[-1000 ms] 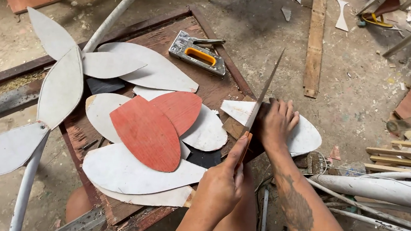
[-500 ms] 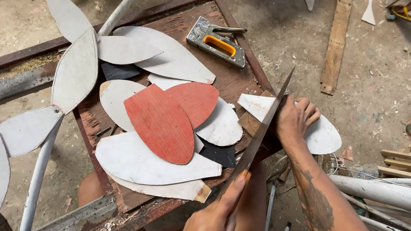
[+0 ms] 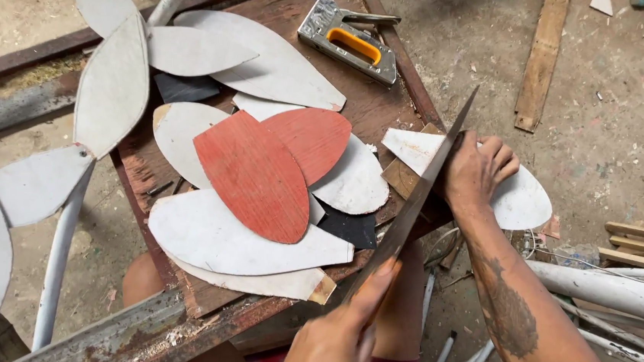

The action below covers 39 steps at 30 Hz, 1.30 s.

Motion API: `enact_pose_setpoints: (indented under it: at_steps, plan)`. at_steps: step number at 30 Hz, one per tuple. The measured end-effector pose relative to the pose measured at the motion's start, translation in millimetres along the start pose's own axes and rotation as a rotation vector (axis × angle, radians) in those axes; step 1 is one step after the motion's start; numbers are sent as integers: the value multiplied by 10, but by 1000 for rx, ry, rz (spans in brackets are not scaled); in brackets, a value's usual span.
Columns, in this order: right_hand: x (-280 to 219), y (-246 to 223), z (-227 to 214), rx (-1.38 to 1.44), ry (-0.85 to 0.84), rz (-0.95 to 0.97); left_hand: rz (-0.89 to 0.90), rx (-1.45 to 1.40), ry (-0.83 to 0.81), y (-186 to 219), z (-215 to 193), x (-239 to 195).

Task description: Cutting leaf-shaped pieces from thin wood using a hand saw on a workshop table.

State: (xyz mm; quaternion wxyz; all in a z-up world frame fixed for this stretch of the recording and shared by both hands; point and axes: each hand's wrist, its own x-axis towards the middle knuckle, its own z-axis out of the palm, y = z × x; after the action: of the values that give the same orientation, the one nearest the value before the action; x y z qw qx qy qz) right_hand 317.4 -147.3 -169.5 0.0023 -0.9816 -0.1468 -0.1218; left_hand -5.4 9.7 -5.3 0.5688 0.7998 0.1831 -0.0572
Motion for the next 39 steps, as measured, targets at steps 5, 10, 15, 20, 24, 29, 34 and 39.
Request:
enact_pose_setpoints:
  at_steps: [5, 10, 15, 20, 24, 29, 34, 39]
  plan:
    - [-29, -82, -127, 87, 10, -1, 233, 97, -1, 140, 310, 719]
    - [-13, -16, 31, 49, 97, -36, 12, -32, -91, 41, -43, -87]
    - [-26, 1, 5, 60, 142, -67, 193, 41, -47, 35, 155, 456]
    - [-14, -93, -151, 90, -18, 8, 156, 84, -38, 294, 251, 899]
    - [-41, 76, -9, 192, -98, 49, 106, 12, -14, 279, 273, 802]
    - [8, 21, 21, 36, 61, -34, 265, -50, -84, 99, -88, -18]
    - [-97, -58, -141, 96, 71, -48, 129, 39, -80, 179, 137, 480]
    - [-47, -95, -168, 198, 54, -60, 247, 138, -2, 323, 263, 909]
